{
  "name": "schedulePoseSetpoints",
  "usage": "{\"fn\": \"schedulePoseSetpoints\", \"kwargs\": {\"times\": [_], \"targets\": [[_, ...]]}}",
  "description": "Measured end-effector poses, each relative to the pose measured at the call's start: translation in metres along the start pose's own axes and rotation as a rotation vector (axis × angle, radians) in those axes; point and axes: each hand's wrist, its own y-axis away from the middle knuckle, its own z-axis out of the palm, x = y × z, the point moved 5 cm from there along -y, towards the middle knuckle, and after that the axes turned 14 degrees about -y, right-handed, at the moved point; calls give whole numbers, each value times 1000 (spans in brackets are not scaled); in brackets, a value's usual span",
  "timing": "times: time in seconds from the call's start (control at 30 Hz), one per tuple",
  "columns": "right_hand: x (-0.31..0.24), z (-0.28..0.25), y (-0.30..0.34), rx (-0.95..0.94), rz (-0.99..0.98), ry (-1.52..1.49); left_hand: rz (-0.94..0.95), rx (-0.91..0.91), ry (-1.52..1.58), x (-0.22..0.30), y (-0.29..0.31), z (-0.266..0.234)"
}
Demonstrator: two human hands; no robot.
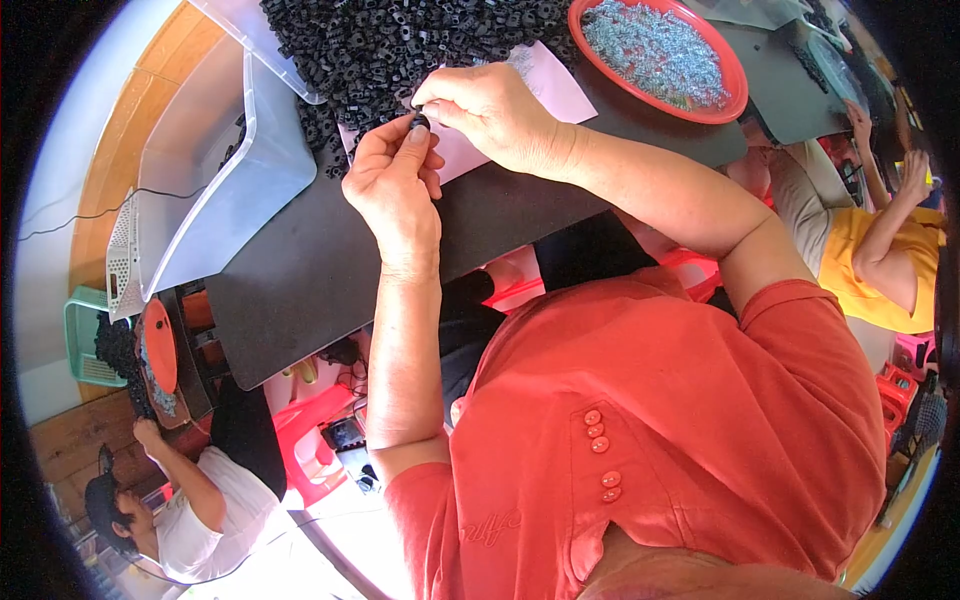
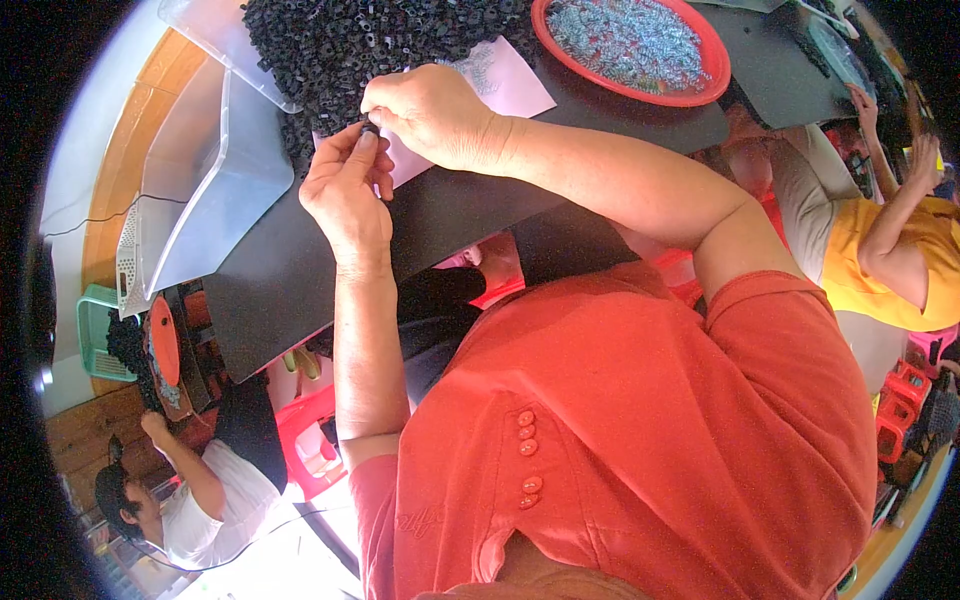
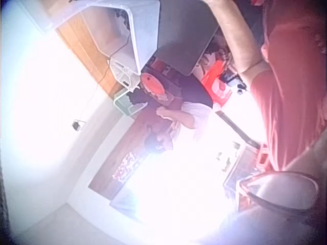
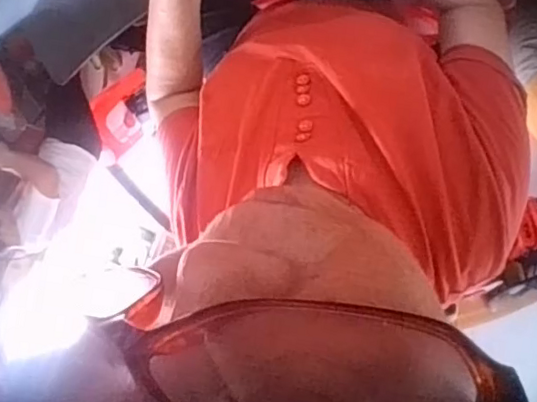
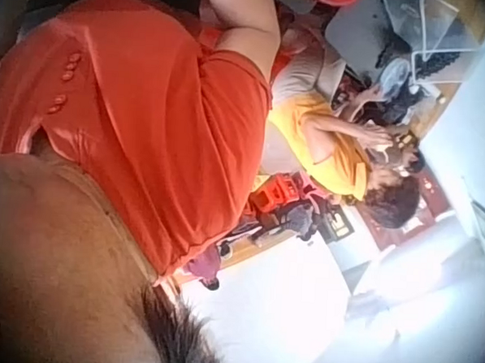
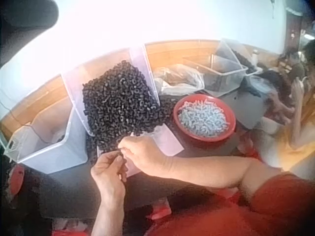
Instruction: The recorder is assembling small black plastic components at a workbench in a workshop.
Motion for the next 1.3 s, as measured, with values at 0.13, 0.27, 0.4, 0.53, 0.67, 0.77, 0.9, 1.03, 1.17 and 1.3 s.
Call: {"fn": "schedulePoseSetpoints", "kwargs": {"times": [0.13, 0.27, 0.4, 0.53, 0.67, 0.77, 0.9, 1.03, 1.17, 1.3], "targets": [[-4, -1, 0, -56, -35, 90, -9, -4, -24, 0, 1, 2], [-8, 0, 0, -79, -64, 151, -55, 7, -23, -4, 1, 2], [-10, 2, 1, -71, -80, 151, -18, 23, -38, -6, 0, 1], [-9, 1, 2, -64, -83, 95, -23, 38, -15, -6, -1, 0], [-6, 4, 3, -49, -105, 174, -30, 42, -6, -7, 0, 1], [-4, 7, 4, -64, -126, 160, -50, 51, 9, -7, 1, 1], [-4, 10, 4, -87, -165, 169, -55, 72, 44, -6, 3, 0], [-4, 8, 7, -44, -200, 101, -73, 60, 61, -8, 2, 0], [-7, 6, 6, 28, -250, -12, -122, 16, 102, -9, -2, -3], [-12, 9, 5, 2, -232, 144, -68, -13, 278, -10, -7, -2]]}}
